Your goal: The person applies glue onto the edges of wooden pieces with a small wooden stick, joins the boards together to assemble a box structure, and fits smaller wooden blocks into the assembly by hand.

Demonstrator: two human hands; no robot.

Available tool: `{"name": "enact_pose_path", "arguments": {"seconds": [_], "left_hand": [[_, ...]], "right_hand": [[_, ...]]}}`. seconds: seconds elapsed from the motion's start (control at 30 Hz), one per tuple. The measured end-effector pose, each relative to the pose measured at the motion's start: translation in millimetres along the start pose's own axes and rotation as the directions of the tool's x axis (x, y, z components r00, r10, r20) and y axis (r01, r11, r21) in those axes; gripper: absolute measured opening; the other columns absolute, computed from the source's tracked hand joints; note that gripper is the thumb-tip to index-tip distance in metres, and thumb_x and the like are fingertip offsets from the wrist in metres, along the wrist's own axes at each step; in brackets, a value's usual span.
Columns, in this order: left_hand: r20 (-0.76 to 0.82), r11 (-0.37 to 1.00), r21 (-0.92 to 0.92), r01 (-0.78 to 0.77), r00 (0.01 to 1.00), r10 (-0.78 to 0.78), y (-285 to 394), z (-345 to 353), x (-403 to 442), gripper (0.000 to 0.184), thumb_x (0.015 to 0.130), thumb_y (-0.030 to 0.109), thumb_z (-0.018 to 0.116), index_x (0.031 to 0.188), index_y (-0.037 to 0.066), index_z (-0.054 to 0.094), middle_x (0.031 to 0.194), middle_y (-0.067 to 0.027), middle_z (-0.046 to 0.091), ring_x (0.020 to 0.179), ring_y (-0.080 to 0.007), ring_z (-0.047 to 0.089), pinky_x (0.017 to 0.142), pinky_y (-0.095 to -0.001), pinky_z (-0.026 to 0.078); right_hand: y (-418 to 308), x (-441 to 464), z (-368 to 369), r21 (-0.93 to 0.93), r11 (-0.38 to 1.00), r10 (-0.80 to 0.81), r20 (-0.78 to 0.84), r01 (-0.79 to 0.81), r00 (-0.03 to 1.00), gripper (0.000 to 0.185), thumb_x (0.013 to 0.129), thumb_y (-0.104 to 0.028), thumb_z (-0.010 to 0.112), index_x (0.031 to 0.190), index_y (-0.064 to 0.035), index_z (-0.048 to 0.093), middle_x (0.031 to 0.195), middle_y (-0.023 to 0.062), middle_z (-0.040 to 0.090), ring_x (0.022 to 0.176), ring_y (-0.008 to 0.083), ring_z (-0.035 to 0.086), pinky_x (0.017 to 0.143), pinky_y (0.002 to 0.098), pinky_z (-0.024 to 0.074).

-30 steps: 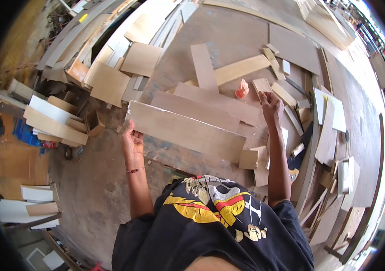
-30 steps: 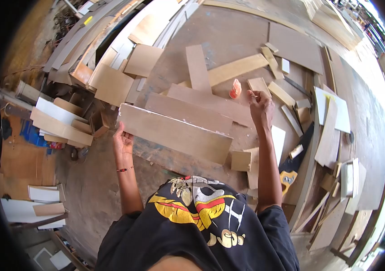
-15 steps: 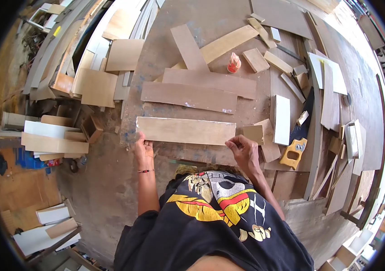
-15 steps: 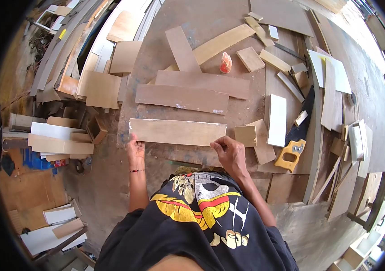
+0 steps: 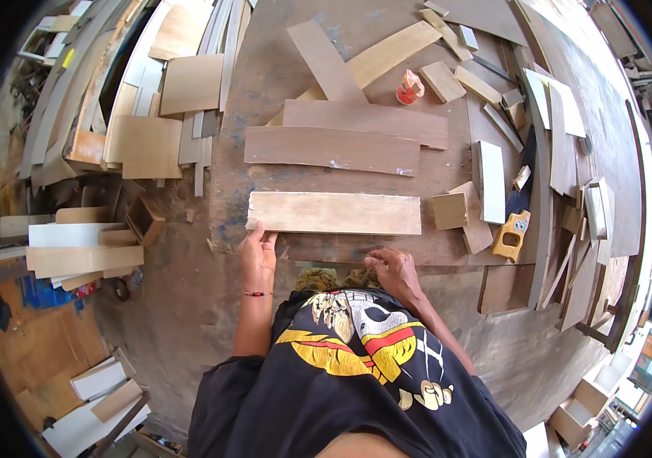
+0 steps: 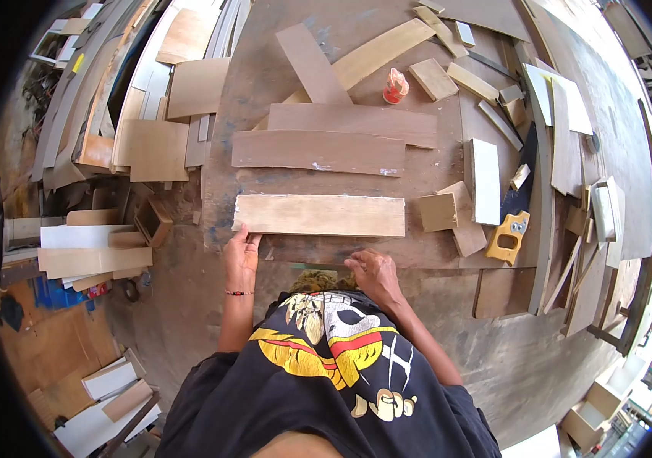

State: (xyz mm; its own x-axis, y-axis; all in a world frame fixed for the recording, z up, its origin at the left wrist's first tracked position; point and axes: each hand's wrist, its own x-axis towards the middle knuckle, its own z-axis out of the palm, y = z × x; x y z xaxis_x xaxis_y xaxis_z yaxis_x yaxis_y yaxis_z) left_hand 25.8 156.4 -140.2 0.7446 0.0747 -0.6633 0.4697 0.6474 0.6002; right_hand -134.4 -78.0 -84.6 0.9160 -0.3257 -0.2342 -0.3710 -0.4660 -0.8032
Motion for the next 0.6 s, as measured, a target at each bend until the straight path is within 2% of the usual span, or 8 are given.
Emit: {"name": "enact_pose_path", "arguments": {"seconds": [0.13, 0.23, 0.3, 0.37, 0.4, 0.5, 0.53, 0.6], "left_hand": [[0.056, 0.993, 0.025, 0.116, 0.992, -0.117, 25, 19, -20, 0.036, 0.09, 0.001, 0.047, 0.122, -0.011, 0.037, 0.125, -0.0219, 0.045, 0.12, -0.0332, 0.043, 0.107, -0.0543, 0.027], [0.074, 0.977, 0.091, 0.191, 0.977, -0.198, 39, 28, -36, 0.025, 0.089, 0.004, 0.051, 0.107, -0.013, 0.047, 0.112, -0.019, 0.053, 0.108, -0.0285, 0.052, 0.103, -0.0492, 0.035], [0.123, 0.972, 0.087, 0.219, 0.966, -0.228, 38, 24, -34, 0.032, 0.087, 0.006, 0.054, 0.11, -0.014, 0.043, 0.114, -0.0238, 0.05, 0.108, -0.0326, 0.051, 0.104, -0.0496, 0.032], [0.195, 0.916, 0.115, 0.385, 0.895, -0.401, 32, 22, -30, 0.04, 0.087, 0.006, 0.055, 0.115, -0.016, 0.036, 0.116, -0.0296, 0.046, 0.108, -0.0375, 0.05, 0.106, -0.0505, 0.029], [0.211, 0.889, 0.052, 0.454, 0.865, -0.454, 25, 22, -30, 0.057, 0.088, 0.004, 0.05, 0.126, -0.018, 0.015, 0.136, -0.0348, 0.02, 0.128, -0.0462, 0.025, 0.109, -0.0535, 0.023], [0.174, 0.784, 0.122, 0.608, 0.765, -0.62, 21, 40, -47, 0.06, 0.088, 0.006, 0.051, 0.126, -0.018, 0.012, 0.138, -0.0381, 0.013, 0.131, -0.0475, 0.017, 0.11, -0.0532, 0.02], [0.222, 0.752, 0.162, 0.638, 0.719, -0.658, 20, 38, -49, 0.069, 0.087, 0.008, 0.055, 0.133, -0.017, 0.01, 0.141, -0.0356, 0.007, 0.135, -0.0422, 0.011, 0.109, -0.0492, 0.024], [0.243, 0.74, 0.204, 0.641, 0.699, -0.673, 23, 39, -55, 0.064, 0.087, 0.008, 0.054, 0.131, -0.016, 0.014, 0.138, -0.0333, 0.016, 0.133, -0.0405, 0.017, 0.109, -0.0485, 0.025]], "right_hand": [[-7, 2, 13, 0.014, 0.997, 0.076, -0.037, -0.076, 0.996, 0.02, 0.079, -0.017, 0.064, 0.086, 0.0008, 0.067, 0.089, 0.0175, 0.065, 0.076, 0.0332, 0.063, 0.067, 0.0379, 0.0494], [-15, 5, 21, 0.019, 0.992, 0.13, -0.081, -0.128, 0.988, 0.02, 0.079, -0.017, 0.064, 0.087, 0.0009, 0.067, 0.091, 0.0176, 0.065, 0.078, 0.0334, 0.064, 0.069, 0.0375, 0.0499], [-22, 7, 28, 0.049, 0.989, 0.143, -0.115, -0.138, 0.983, 0.021, 0.079, -0.018, 0.064, 0.087, 0.0009, 0.067, 0.092, 0.0177, 0.065, 0.08, 0.0333, 0.064, 0.07, 0.0372, 0.0502], [-33, 8, 35, 0.062, 0.993, 0.112, -0.2, -0.102, 0.973, 0.022, 0.079, -0.018, 0.065, 0.088, 0.0018, 0.067, 0.095, 0.018, 0.065, 0.082, 0.0334, 0.064, 0.071, 0.0364, 0.0505], [-35, 8, 40, 0.062, 0.993, 0.116, -0.208, -0.105, 0.971, 0.022, 0.079, -0.018, 0.065, 0.088, 0.0018, 0.067, 0.095, 0.018, 0.065, 0.082, 0.0334, 0.064, 0.071, 0.0364, 0.0505], [-40, 12, 56, 0.055, 0.992, 0.124, -0.214, -0.115, 0.969, 0.023, 0.079, -0.018, 0.065, 0.088, 0.0027, 0.066, 0.097, 0.0187, 0.065, 0.083, 0.0328, 0.064, 0.072, 0.0359, 0.0507], [-42, 12, 60, 0.07, 0.993, 0.108, -0.218, -0.095, 0.97, 0.024, 0.078, -0.018, 0.066, 0.089, 0.003, 0.066, 0.096, 0.0192, 0.065, 0.082, 0.0322, 0.065, 0.072, 0.0358, 0.0508], [-47, 11, 65, 0.085, 0.993, 0.103, -0.237, -0.085, 0.966, 0.024, 0.078, -0.018, 0.066, 0.089, 0.0033, 0.066, 0.096, 0.0196, 0.065, 0.082, 0.0316, 0.065, 0.071, 0.0357, 0.0509]]}}
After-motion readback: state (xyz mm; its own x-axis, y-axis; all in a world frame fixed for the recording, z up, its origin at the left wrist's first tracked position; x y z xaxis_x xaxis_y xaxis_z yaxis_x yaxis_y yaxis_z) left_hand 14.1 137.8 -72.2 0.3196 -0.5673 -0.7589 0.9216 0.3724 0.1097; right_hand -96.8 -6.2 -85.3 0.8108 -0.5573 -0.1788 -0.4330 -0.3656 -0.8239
